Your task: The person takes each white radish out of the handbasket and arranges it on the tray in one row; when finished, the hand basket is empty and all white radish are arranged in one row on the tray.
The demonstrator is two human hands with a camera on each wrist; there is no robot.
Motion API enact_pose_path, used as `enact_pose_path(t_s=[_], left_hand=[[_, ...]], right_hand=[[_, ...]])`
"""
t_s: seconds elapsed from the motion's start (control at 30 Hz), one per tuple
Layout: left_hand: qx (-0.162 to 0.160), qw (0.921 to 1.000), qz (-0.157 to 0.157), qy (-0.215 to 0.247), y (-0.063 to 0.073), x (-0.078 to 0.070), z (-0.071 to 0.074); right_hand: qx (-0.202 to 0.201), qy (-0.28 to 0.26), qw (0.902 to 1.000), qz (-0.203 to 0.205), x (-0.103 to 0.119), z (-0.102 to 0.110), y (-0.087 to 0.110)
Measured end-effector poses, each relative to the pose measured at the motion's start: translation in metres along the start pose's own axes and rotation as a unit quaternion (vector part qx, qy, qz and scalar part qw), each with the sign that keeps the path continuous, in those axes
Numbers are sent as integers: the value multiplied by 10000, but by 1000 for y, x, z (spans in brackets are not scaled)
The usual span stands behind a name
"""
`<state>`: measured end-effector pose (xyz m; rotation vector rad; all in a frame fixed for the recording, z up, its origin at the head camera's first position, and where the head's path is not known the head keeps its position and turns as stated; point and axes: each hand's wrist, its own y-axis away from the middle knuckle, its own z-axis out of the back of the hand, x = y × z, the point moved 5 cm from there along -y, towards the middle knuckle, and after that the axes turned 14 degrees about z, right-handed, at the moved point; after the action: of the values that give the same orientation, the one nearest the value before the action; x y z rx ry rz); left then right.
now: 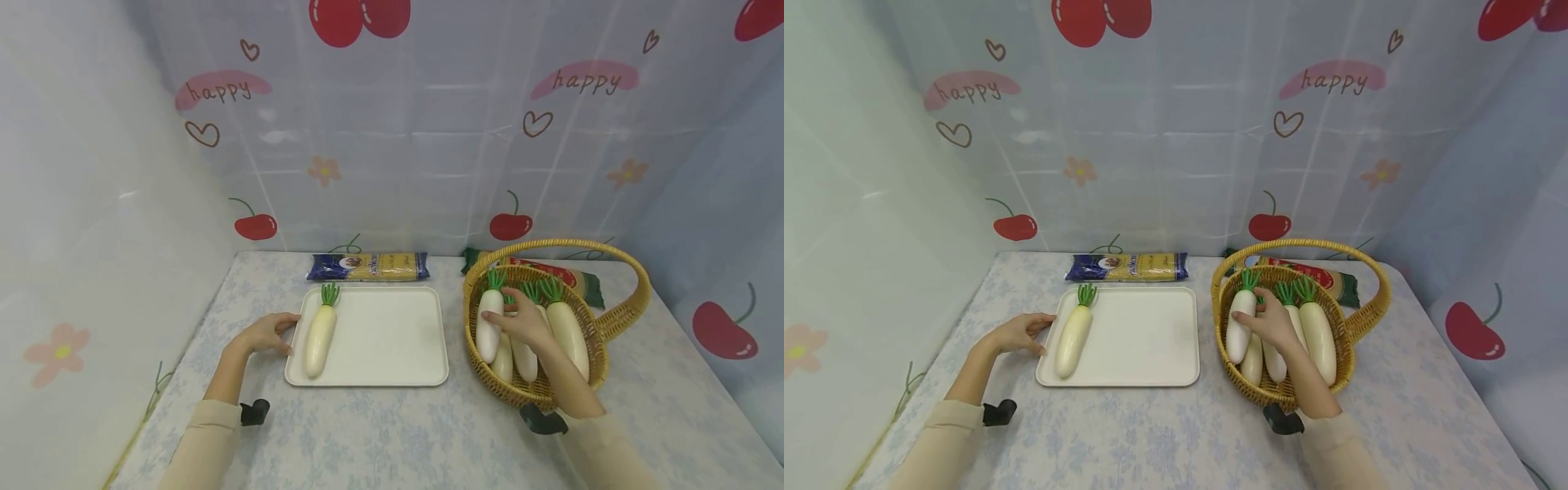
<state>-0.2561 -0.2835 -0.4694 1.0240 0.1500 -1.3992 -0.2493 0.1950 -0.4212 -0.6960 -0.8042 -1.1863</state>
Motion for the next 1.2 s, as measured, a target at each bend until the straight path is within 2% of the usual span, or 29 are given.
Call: enact_pose_path(t_s=[0.47,0.87,1.2], left_hand=[[2,10000,53,-7,3,0,0],[-10,10000,6,-68,0,0,0],[-19,10000,5,-13,-1,2,0]], right_hand=[[-185,641,9978,5,2,-3,-5],[-429,-52,9988,-246,5,2,2],[-495,-464,9976,-114,19,16,13]])
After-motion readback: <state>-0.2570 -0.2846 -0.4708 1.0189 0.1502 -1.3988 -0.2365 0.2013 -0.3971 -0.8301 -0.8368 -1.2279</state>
